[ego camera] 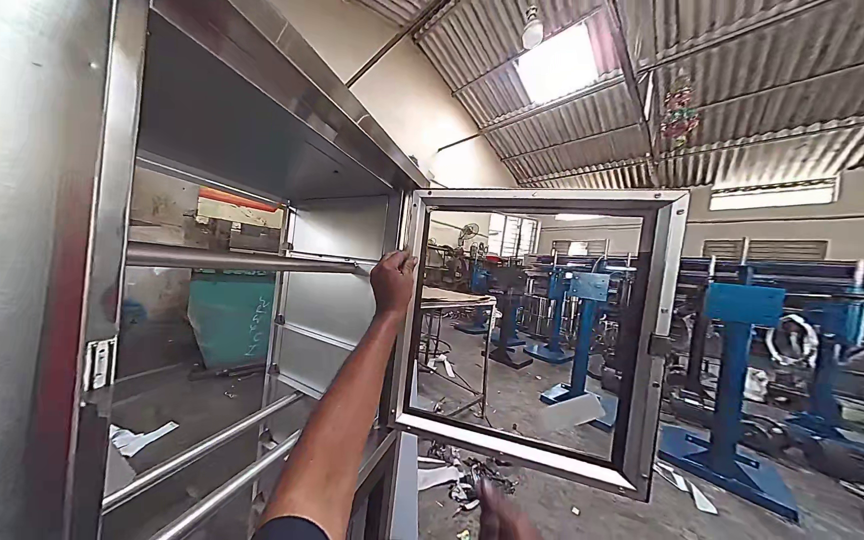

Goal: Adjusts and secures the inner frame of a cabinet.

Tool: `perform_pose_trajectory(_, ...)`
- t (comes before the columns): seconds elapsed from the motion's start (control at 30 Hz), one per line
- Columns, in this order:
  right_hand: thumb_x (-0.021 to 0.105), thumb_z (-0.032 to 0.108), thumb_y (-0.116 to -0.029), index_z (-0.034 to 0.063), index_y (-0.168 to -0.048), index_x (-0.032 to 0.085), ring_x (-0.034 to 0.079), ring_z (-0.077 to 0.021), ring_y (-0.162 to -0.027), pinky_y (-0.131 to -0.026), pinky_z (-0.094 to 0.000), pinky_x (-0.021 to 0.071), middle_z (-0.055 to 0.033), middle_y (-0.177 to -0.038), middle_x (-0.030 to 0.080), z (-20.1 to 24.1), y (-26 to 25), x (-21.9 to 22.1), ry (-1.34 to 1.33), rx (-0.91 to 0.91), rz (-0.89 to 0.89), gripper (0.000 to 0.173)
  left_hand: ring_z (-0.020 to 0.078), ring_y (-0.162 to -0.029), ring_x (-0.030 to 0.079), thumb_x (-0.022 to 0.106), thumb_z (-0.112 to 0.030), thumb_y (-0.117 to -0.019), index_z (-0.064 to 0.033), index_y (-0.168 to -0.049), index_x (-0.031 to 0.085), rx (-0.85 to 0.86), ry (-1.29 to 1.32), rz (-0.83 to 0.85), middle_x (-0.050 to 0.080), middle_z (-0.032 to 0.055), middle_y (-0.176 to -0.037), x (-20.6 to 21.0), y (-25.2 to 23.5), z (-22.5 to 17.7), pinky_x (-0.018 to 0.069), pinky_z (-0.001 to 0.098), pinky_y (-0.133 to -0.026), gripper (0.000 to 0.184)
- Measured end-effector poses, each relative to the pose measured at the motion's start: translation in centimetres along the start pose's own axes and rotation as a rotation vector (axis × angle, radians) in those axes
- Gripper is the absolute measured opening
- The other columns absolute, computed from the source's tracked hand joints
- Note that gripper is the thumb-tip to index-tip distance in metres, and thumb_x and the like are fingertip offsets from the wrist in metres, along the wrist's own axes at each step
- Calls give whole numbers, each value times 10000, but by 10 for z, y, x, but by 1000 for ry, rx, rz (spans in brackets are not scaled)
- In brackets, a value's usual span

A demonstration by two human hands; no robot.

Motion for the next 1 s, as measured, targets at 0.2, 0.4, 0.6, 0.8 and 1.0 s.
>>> perform_pose_trajectory(0.2,670,294,-982,67,-987,711,608,-98,-672,-628,-305,526,-4,-788,663,225,-73,154,728,-1071,-9,230,194,-1112,701,713,-254,-972,-108,-1175,773,32,72,38,735,70,-1208,1,-1,11,555,432,-1006,257)
perform_pose_trajectory(0.4,636,291,-1029,139,-1200,719,601,-220,-635,-582,-444,529,-101,-855,688,320,-129,265,1022,-1316,50,244,157,-1138,690,730,-268,-961,-152,-1272,742,51,108,114,714,41,-1279,3,-3,21,548,392,-1018,332)
perform_pose_trajectory(0.6,731,305,-947,148,-1047,789,628,-156,-701,-722,-425,523,-29,-856,733,350,-146,315,1066,-1459,-78,196,158,-1132,693,740,-242,-953,-156,-1311,722,90,151,133,706,49,-1301,-2,-1,21,553,388,-1007,368)
perform_pose_trajectory(0.8,705,303,-961,182,-1055,795,731,-155,-922,-870,-454,572,0,-1003,780,353,-152,329,1136,-1433,-152,177,171,-1107,693,757,-225,-938,-153,-1344,696,71,204,178,680,53,-1338,-2,-1,22,562,397,-989,416)
perform_pose_trajectory(1.0,695,316,-971,219,-1058,802,731,-143,-973,-899,-459,567,25,-1037,784,354,-154,329,1162,-1458,-165,169,168,-1199,659,759,-217,-935,-169,-1354,691,75,214,171,674,45,-1353,-1,0,22,536,401,-1043,427)
Point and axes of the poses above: each hand's wrist, its own y-axis away from the middle knuckle, its own x-axis out of the palm, z = x × y, the point moved 5 cm from there along -y, towards the middle knuckle
